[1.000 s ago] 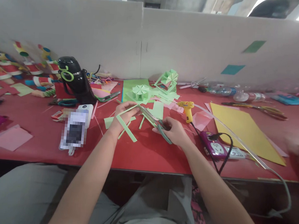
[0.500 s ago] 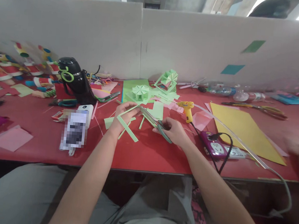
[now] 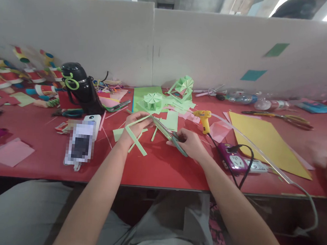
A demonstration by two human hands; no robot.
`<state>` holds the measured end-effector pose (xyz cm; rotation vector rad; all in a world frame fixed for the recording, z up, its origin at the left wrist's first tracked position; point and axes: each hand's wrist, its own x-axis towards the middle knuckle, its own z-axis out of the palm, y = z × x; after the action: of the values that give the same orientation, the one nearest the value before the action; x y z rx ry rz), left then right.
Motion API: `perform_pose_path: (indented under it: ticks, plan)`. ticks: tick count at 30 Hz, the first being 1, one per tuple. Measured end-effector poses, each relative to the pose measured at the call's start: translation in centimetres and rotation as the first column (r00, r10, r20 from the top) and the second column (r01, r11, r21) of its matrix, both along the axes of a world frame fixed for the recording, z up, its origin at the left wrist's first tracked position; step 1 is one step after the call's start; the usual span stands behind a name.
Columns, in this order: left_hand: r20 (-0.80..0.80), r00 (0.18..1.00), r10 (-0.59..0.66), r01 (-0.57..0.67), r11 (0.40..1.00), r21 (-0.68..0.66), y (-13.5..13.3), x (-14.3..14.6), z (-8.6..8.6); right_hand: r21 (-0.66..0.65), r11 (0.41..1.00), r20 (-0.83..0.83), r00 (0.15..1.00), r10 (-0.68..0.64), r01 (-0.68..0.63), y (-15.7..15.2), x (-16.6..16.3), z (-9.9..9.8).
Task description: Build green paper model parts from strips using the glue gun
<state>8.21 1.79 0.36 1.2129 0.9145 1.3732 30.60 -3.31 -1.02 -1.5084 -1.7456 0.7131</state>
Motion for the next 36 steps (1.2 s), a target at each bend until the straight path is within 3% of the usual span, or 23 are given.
perform_pose_path:
  ticks: [9,22,28,36]
  plan:
    - [0.022,1.000,-0.007,0.007,1.000,-0.003,0.1,-0.1,-0.1,0.041,0.999,-0.013,1.000,-0.024,0.025,0.1,-0.3,-0.3]
    - [-0.034,0.999,0.013,-0.011,0.998,0.070,0.6,-0.5,-0.5,0.021,0.999,-0.138,0.990,0.040,-0.037,0.5,0.4,-0.9]
    - [-0.006,1.000,-0.006,0.006,0.999,0.044,0.2,-0.3,0.0,0.033,0.998,-0.054,0.997,0.048,-0.047,0.3,0.3,-0.6]
    - [0.082,0.997,0.004,-0.005,1.000,0.007,0.5,-0.4,-0.2,0.102,0.988,-0.081,0.991,-0.105,0.113,1.0,0.7,-1.6]
